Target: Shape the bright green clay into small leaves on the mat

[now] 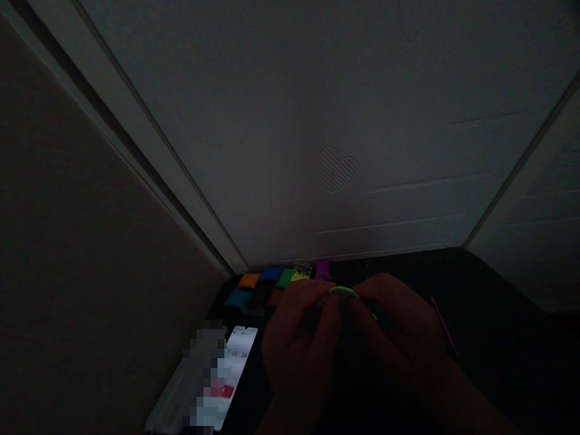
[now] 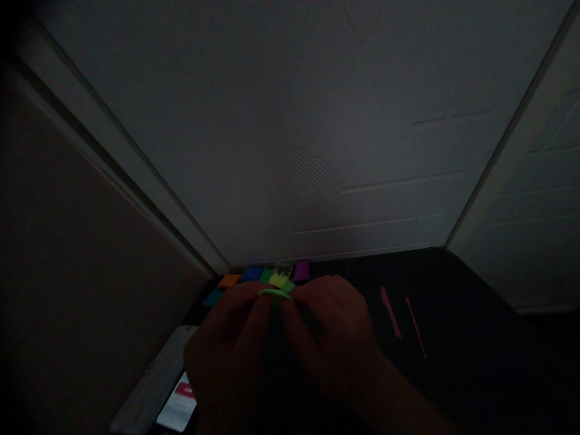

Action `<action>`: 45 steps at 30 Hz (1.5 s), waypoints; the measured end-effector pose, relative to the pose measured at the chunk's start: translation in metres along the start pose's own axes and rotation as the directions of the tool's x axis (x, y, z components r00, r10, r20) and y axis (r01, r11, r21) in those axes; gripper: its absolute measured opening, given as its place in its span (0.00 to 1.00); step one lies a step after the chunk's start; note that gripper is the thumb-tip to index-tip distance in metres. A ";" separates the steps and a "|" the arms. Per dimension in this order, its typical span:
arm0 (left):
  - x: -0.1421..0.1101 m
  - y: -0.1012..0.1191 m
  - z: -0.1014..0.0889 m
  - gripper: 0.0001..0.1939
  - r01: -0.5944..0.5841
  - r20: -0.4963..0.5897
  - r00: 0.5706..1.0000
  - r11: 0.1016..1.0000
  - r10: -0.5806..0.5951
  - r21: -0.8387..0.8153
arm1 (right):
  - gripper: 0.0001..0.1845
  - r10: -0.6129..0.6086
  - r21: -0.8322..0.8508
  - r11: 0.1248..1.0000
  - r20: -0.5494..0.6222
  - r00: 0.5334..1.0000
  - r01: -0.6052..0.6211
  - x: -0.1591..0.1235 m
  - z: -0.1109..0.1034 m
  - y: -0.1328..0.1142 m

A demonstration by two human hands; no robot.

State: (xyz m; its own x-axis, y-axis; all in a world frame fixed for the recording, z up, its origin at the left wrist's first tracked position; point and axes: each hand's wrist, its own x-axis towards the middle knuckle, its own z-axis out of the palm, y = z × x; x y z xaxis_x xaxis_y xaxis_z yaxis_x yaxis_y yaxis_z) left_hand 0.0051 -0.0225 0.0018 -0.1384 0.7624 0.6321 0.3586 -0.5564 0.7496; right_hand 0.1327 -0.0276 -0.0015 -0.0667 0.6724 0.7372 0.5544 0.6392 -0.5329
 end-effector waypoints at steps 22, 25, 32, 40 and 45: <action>0.000 -0.002 0.003 0.05 0.094 0.016 0.995 0.996 -0.094 0.007 | 0.13 0.227 0.154 0.963 -0.031 0.973 -0.220 -0.002 -0.003 0.001; -0.001 -0.002 0.004 0.06 0.081 0.000 0.997 0.997 -0.081 -0.006 | 0.10 0.242 0.183 0.954 -0.010 0.970 -0.236 -0.002 -0.003 -0.001; -0.001 -0.002 0.002 0.08 0.031 0.050 0.998 0.997 -0.034 0.064 | 0.07 0.159 0.092 0.984 -0.051 0.986 -0.154 0.000 -0.002 -0.001; 0.000 -0.004 0.000 0.09 -0.115 0.045 0.993 0.992 0.113 0.054 | 0.08 0.000 -0.073 0.997 -0.096 0.995 -0.007 0.000 -0.003 -0.002; 0.001 -0.004 0.001 0.10 -0.168 0.042 0.985 0.984 0.165 0.066 | 0.10 -0.073 -0.150 0.987 -0.128 0.989 0.053 -0.002 -0.003 -0.001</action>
State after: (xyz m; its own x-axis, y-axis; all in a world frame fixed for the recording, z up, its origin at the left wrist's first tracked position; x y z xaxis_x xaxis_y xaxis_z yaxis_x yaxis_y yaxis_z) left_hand 0.0041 -0.0193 -0.0010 -0.0378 0.6732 0.7385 0.4372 -0.6534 0.6180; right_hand 0.1350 -0.0308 -0.0014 -0.0002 0.5710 0.8210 0.6684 0.6108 -0.4246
